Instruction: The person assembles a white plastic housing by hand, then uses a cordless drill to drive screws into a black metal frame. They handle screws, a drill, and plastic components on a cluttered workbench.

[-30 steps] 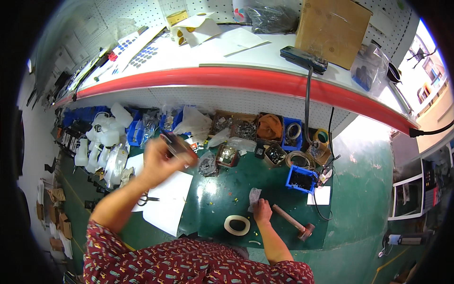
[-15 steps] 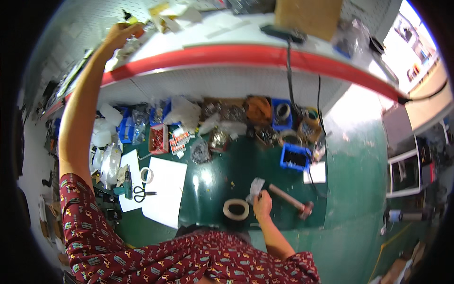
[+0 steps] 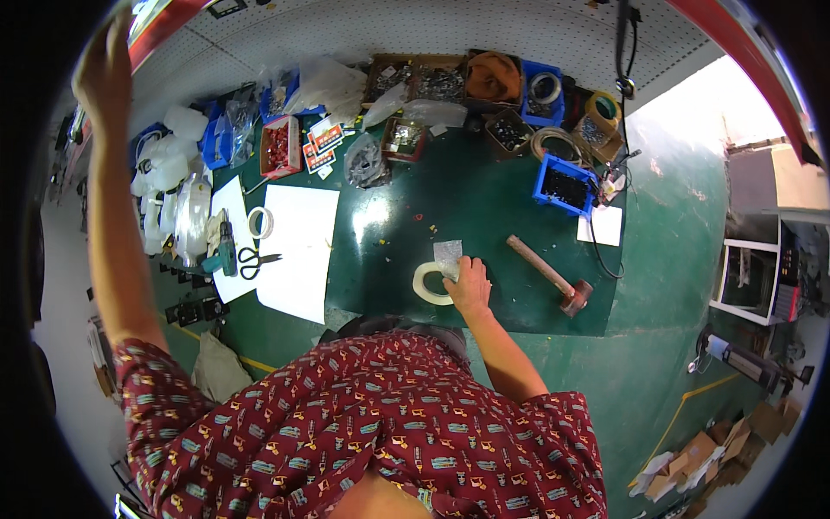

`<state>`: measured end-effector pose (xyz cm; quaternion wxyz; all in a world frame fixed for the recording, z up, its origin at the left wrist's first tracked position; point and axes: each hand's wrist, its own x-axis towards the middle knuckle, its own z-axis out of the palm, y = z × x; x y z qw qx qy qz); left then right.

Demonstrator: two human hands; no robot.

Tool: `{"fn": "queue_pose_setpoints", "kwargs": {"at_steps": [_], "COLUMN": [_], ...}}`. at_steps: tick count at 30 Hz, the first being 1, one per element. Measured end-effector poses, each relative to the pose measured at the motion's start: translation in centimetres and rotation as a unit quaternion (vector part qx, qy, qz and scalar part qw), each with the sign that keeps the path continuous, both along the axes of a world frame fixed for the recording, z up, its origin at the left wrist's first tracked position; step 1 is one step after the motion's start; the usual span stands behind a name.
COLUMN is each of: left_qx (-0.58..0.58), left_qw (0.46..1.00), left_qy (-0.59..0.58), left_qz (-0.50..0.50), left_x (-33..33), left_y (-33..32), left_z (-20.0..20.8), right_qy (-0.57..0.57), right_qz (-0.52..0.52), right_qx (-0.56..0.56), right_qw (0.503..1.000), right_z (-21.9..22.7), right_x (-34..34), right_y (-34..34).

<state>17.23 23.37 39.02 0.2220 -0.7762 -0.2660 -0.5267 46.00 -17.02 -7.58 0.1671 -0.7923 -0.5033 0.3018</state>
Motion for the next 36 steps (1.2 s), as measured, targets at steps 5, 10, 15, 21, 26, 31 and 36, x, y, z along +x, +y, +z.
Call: {"fn": "queue_pose_setpoints", "kwargs": {"at_steps": [5,10,15,21,26,31,36], "left_qx": [-0.383,-0.688,-0.756,-0.742,-0.754,-0.723,-0.622], "left_qw": [0.924,0.707,0.612,0.574,0.387,0.268,0.208], "left_qy": [-0.003,-0.022,-0.097,-0.174,-0.363,-0.551,-0.722], "left_qz": [0.008,0.161,0.212,0.3,0.388,0.32,0.221], "left_x": [-5.1,-12.7,-16.1,-19.5,-21.9,-21.6,-22.1], "left_y": [-18.0,-35.5,-43.9,-46.3,-43.7,-40.5,-38.5], "left_z": [-22.6,-39.0,-42.4,-46.5,-50.3,-48.8,-52.7], "right_qy": [-0.033,-0.085,-0.053,0.022,-0.013,-0.123,-0.188], "right_qz": [0.05,-0.007,-0.031,0.121,0.09,-0.094,-0.207], "right_qx": [-0.044,0.005,0.036,0.052,0.008,0.018,0.059], "right_qw": [0.997,0.996,0.997,0.991,0.996,0.988,0.958], "right_z": [-1.3,-1.9,-0.4,-1.8,-3.1,-2.5,-3.1], "right_x": [1.9,5.8,3.9,-11.6,-12.0,-1.7,7.3], "right_y": [3.1,7.4,9.6,12.3,15.3,16.4,12.7]}}
